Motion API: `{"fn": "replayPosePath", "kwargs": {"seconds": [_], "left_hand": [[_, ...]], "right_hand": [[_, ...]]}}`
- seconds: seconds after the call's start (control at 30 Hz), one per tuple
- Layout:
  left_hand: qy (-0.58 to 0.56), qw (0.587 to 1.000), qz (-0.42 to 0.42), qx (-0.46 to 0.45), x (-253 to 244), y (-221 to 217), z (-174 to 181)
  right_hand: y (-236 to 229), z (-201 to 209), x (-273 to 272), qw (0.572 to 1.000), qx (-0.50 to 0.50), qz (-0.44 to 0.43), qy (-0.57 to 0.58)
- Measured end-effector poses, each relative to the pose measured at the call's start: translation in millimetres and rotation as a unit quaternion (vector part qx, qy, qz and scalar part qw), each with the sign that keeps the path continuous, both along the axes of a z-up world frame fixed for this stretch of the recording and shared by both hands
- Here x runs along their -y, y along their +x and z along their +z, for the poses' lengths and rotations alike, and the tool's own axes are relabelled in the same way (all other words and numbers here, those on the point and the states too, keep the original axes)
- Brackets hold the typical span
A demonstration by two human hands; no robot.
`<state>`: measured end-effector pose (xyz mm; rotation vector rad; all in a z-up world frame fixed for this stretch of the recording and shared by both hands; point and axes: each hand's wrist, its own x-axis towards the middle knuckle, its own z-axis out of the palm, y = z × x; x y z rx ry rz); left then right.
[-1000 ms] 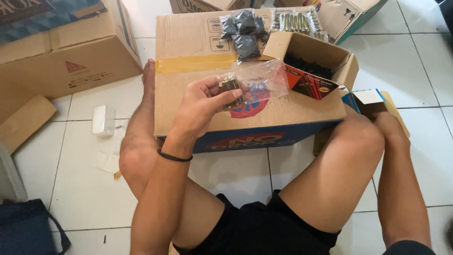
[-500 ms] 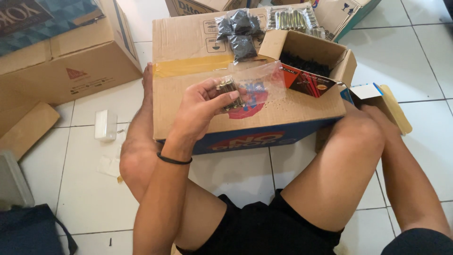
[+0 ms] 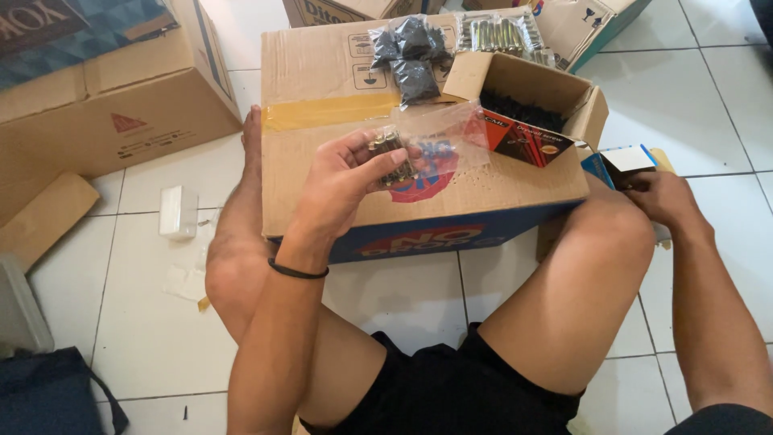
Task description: The person sorts various hardware components by hand, picking up bolts and metal rods and placing them into a plastic bag, then sealing the bag and placing it into a cardboard box.
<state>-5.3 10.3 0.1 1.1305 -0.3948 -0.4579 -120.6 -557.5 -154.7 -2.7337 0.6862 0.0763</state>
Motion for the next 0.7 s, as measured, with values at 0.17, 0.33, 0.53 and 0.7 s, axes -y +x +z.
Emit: {"fn": "replayPosePath", "kwargs": {"seconds": [0.17, 0.33, 0.53, 0.7], "left_hand": [[-0.017, 1.0, -0.004, -0.006, -1, 2, -3], [-0.025, 1.0, -0.003, -0.018, 0, 2, -3], [-0.023, 1.0, -0.017, -0.013, 3, 3, -5], [-0.018, 0.999, -0.029, 0.018, 3, 5, -5]], "right_hand": [[-7, 13, -3, 0.999, -0.032, -0.034, 0.003], [-9, 30, -3, 0.999, 0.001, -0.023, -0.026], [5, 100, -14, 0.946, 0.308, 0.044, 0.092], [23, 181, -71, 0.889, 0.394, 0.197, 0.128]]}}
